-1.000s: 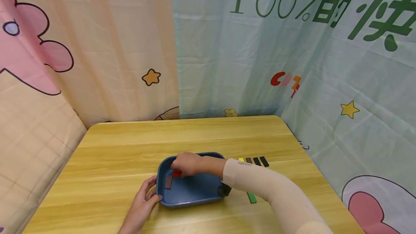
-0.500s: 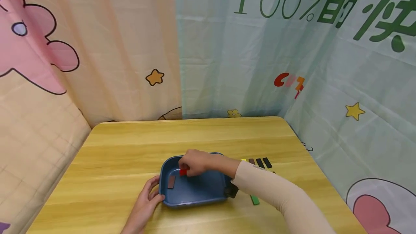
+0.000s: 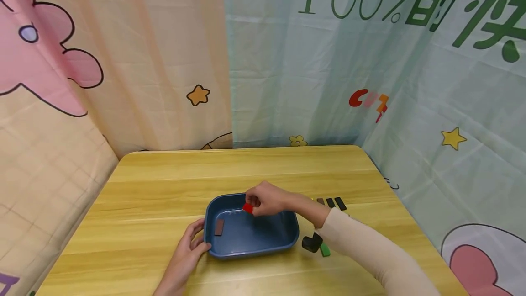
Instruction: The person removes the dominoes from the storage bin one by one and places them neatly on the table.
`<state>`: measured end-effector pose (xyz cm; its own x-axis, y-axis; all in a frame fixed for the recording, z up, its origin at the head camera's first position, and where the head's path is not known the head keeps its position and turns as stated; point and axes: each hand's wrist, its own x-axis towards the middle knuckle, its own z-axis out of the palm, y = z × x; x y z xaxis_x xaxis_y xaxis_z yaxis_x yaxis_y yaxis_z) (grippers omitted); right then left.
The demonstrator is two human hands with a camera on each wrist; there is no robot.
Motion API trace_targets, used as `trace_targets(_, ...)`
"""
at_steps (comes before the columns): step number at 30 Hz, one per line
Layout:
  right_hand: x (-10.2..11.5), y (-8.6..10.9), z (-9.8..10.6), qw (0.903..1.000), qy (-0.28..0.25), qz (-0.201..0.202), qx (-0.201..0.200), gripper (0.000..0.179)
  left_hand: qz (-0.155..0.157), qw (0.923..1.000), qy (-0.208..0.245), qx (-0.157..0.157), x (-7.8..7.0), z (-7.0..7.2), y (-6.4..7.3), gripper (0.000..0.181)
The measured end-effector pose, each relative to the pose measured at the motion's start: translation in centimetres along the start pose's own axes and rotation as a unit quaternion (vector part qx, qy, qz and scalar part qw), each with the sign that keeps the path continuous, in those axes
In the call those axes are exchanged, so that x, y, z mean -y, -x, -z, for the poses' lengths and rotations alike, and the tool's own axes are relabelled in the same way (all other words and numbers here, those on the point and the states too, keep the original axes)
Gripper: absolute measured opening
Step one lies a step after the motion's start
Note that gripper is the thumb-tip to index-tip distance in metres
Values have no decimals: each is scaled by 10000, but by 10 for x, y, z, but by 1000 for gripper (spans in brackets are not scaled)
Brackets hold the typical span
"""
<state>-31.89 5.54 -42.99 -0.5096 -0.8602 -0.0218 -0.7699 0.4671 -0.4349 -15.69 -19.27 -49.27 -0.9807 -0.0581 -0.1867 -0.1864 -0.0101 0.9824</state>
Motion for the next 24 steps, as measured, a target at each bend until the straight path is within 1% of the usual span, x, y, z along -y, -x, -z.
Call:
trace_targets(6, -5, 16, 2, 9990, -276, -230, -275, 10, -104, 9999, -10, 20, 1, -2, 0, 62)
trace_targets(9, -7, 23, 3, 9980, -398, -312, -387, 9, -50, 10000, 16, -7, 2, -3, -1, 62)
trace_targets(13, -11, 31, 4, 9963, -604, -301, -533, 10, 13, 10000, 13, -40, 2, -3, -1, 62)
trace_targets(16, -14, 35, 4, 9939, -805, -366, -653, 10, -4, 10000, -27, -31, 1, -3, 0, 62)
trace_targets(20, -16, 43, 4, 9882, -1111, -705, -789, 9, -14, 10000, -40, -43, 0, -2, 0, 62)
trace_targets(24, -17, 53, 7, 9800, -1399, -1085, -906, 10, 0, 10000, -33, -47, -1, -2, 1, 62)
